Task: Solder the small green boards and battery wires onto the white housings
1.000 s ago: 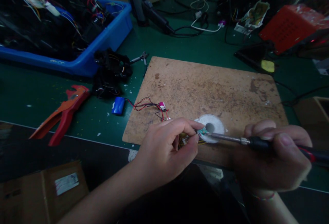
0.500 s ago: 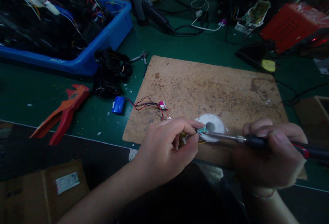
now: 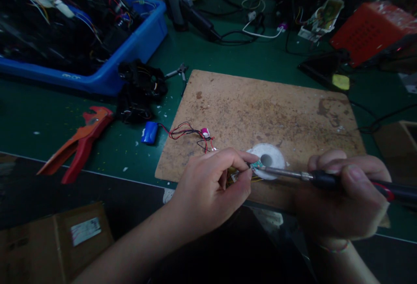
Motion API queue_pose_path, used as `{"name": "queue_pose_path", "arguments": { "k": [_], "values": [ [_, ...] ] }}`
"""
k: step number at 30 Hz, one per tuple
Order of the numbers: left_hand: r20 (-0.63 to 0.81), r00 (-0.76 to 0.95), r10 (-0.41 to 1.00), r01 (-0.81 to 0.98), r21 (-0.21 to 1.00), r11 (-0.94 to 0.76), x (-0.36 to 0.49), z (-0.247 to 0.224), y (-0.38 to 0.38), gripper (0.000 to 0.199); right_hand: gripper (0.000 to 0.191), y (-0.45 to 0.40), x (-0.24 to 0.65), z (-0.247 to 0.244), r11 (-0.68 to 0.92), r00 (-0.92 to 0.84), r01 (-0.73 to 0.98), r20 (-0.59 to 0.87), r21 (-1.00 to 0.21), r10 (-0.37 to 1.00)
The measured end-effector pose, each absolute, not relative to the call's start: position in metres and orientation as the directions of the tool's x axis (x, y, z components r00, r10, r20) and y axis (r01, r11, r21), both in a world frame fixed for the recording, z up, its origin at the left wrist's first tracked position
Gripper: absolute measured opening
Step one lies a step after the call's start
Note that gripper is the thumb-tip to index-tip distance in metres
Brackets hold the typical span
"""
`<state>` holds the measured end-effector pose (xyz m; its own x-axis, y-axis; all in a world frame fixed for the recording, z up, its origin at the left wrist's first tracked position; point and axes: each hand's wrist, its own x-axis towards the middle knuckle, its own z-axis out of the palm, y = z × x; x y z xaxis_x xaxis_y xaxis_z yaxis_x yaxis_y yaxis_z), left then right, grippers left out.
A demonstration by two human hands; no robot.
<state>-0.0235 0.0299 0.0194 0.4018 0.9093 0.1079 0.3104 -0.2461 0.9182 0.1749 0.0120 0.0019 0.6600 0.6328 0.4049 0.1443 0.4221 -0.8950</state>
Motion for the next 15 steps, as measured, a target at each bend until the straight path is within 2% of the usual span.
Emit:
{"name": "queue_pose_path", "arguments": {
  "k": [15],
  "values": [
    [0.119, 0.398, 0.909, 0.307, 0.917, -0.254, -0.0230, 0.0188, 0.0281, 0.013, 0.011, 0.0119, 0.1771, -0.0032, 0.468, 0.649, 0.144, 0.441, -0.872, 0.620]
  ]
}}
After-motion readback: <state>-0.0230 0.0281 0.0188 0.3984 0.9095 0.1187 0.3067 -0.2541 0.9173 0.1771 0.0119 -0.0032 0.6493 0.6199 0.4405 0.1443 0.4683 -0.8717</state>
